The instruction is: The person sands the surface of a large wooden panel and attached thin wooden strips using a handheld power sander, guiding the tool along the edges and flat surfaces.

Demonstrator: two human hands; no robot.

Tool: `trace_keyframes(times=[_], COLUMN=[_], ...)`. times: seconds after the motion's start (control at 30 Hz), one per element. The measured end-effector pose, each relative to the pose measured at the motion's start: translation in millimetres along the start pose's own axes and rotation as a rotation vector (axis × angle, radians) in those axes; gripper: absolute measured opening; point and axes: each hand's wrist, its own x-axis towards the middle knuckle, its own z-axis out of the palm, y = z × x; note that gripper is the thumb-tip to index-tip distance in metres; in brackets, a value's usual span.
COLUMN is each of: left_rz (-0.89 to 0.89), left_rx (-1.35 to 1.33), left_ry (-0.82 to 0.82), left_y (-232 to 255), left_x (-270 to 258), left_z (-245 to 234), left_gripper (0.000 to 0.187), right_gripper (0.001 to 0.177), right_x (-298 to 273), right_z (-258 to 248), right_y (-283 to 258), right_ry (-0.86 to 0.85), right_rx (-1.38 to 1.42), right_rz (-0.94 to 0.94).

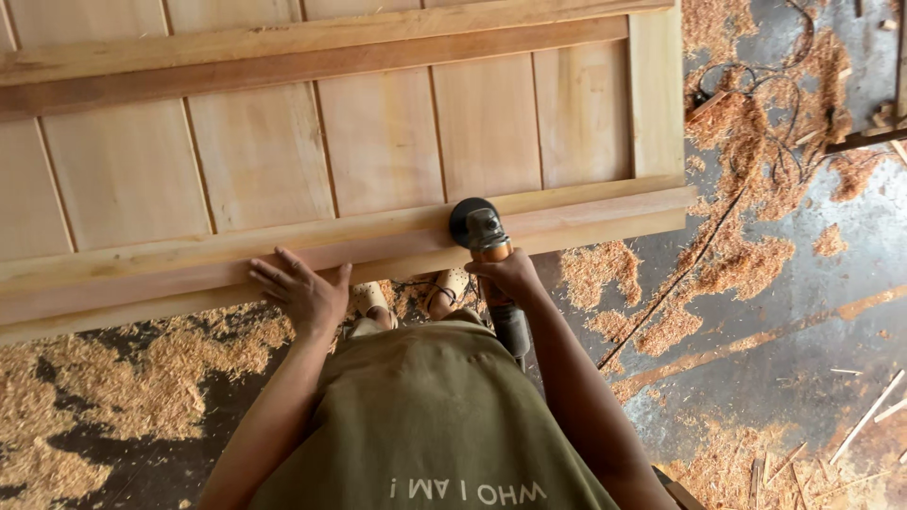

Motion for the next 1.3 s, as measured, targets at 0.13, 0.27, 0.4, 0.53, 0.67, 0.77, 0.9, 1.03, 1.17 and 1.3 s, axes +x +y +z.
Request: trace_keyframes(times=[0.13, 0.27, 0.4, 0.53, 0.67, 0.77, 0.9, 1.03, 1.17, 1.3], left_rz=[0.003, -0.057, -0.016, -0.041, -0.032, -0.049, -0.108, -0.12, -0.157, -0.171], left_rx=[-0.004, 0.003, -0.021, -0.016, 0.006, 0.014, 0.048, 0.036, 0.052, 0.067], left_ry=[0.03, -0.005, 0.048, 0.028, 0.033, 0.0, -0.048, -0.065, -0.102, -0.105], left_y=[1.0, 2.0, 0.0, -2.1, -5.5, -4.7, -2.1, 5.5, 11.9, 11.2], left_x=[1.0, 3.1, 1.3, 4.1, 6.8, 8.9, 9.3, 6.2, 4.3, 4.0], left_z=[1.5, 0.7, 2.2, 6.1, 7.8, 8.2, 5.8, -3.1, -8.5, -6.7], left_gripper=[0.13, 0.13, 0.132, 0.132, 0.132, 0.134, 0.134, 0.134, 0.132, 0.132], right_gripper=[0.038, 0.037, 0.036, 0.034, 0.036, 0.039, 0.044, 0.044, 0.044, 0.042], right_x=[3.6, 16.0, 31.7, 48.3, 55.6, 56.8, 64.0, 79.5, 100.5, 102.3], right_z=[-19.6, -57.5, -107.6, -162.2, -222.5, -269.8, -327.1, -376.3, -398.8, -384.6], right_y=[10.4, 30.8, 57.0, 79.2, 97.0, 110.3, 131.7, 156.5, 171.3, 169.7], right_ry=[0.03, 0.023, 0.021, 0.051, 0.095, 0.115, 0.157, 0.233, 0.269, 0.265], right_rx=[-0.072, 0.0, 0.044, 0.088, 0.129, 0.225, 0.397, 0.505, 0.58, 0.583], right_rz=[0.019, 0.009, 0.008, 0.047, 0.095, 0.145, 0.156, 0.216, 0.162, 0.108])
